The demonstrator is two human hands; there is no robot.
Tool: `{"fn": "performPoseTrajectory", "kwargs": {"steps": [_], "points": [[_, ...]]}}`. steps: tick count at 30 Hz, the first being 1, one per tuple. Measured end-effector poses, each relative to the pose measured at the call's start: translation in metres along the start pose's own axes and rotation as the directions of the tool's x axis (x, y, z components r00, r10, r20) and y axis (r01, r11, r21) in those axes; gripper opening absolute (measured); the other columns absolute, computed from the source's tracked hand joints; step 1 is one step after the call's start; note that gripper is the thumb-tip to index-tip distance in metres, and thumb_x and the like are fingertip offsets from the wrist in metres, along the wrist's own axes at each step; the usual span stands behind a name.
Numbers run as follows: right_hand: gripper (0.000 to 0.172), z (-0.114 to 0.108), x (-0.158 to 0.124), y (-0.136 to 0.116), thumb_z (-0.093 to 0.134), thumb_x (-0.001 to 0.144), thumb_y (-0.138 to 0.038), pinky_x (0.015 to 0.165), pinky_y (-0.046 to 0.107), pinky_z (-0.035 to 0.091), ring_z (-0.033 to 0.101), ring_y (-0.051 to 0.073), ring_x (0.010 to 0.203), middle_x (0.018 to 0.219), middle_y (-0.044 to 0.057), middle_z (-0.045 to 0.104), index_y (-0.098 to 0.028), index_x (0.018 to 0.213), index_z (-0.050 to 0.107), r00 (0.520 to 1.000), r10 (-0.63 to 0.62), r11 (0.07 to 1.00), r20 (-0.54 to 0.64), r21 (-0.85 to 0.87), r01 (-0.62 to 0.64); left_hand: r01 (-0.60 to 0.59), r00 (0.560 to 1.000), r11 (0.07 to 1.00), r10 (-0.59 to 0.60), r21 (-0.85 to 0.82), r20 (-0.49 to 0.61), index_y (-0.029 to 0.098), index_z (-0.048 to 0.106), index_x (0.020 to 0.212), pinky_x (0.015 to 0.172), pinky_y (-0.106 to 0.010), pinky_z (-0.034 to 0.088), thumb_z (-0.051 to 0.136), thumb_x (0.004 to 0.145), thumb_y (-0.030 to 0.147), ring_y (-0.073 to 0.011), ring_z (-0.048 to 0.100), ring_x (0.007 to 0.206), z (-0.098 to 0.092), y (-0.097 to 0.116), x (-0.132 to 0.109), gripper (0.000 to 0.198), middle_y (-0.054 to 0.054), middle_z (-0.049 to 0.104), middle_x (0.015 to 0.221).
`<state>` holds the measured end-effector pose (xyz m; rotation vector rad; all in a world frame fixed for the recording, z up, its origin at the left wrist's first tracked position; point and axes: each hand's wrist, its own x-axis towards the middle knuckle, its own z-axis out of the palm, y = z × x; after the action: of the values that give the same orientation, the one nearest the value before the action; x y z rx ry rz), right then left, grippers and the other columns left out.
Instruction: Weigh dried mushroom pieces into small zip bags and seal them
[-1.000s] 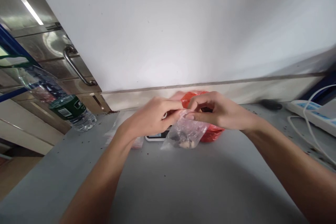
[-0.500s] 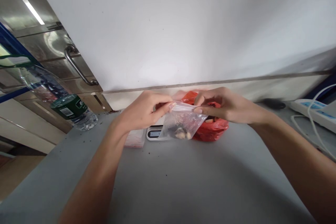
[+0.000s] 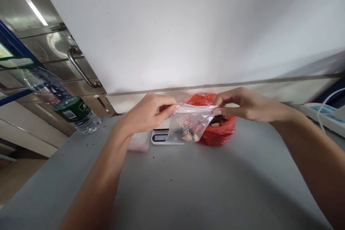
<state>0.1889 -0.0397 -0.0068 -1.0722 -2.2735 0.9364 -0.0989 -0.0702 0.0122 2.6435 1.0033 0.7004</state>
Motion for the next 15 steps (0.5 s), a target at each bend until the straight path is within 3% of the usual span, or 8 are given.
{"fn": "performPoseTrajectory", "kwargs": {"steps": [9, 12, 15], "points": [[0.041, -0.006, -0.001, -0.002, 0.072, 0.076, -0.061, 0.062, 0.032, 0.046, 0.06, 0.019, 0.066, 0.07, 0.004, 0.069, -0.021, 0.069, 0.068, 0.997, 0.047, 0.996, 0.069, -0.081, -0.042, -0.012, 1.0, 0.999, 0.013, -0.037, 0.021, 0.019, 0.043, 0.067, 0.056, -0.025, 0.029, 0.046, 0.1, 0.02, -0.0097, 0.036, 0.056, 0.005, 0.005, 0.004, 0.033, 0.005, 0.04, 0.062], [0.032, -0.001, -0.003, -0.015, 0.073, 0.075, -0.052, 0.065, 0.032, 0.049, 0.065, 0.022, 0.076, 0.087, 0.005, 0.074, -0.022, 0.085, 0.075, 0.989, 0.031, 0.994, 0.143, -0.108, -0.015, -0.052, 0.999, 0.997, 0.051, -0.059, -0.009, 0.019, 0.047, 0.069, 0.054, -0.024, 0.03, 0.05, 0.1, 0.019, -0.0092, 0.037, 0.056, 0.009, 0.015, 0.006, 0.032, 0.005, 0.043, 0.063], [0.038, 0.009, -0.004, -0.028, 0.073, 0.076, -0.043, 0.071, 0.032, 0.054, 0.07, 0.025, 0.09, 0.101, 0.004, 0.076, -0.026, 0.11, 0.077, 0.957, 0.026, 0.998, 0.289, -0.069, -0.006, -0.139, 0.985, 0.989, 0.134, -0.044, -0.106, 0.019, 0.055, 0.071, 0.054, -0.023, 0.034, 0.055, 0.101, 0.019, -0.0088, 0.04, 0.055, 0.023, 0.025, 0.011, 0.03, 0.005, 0.051, 0.063]]}}
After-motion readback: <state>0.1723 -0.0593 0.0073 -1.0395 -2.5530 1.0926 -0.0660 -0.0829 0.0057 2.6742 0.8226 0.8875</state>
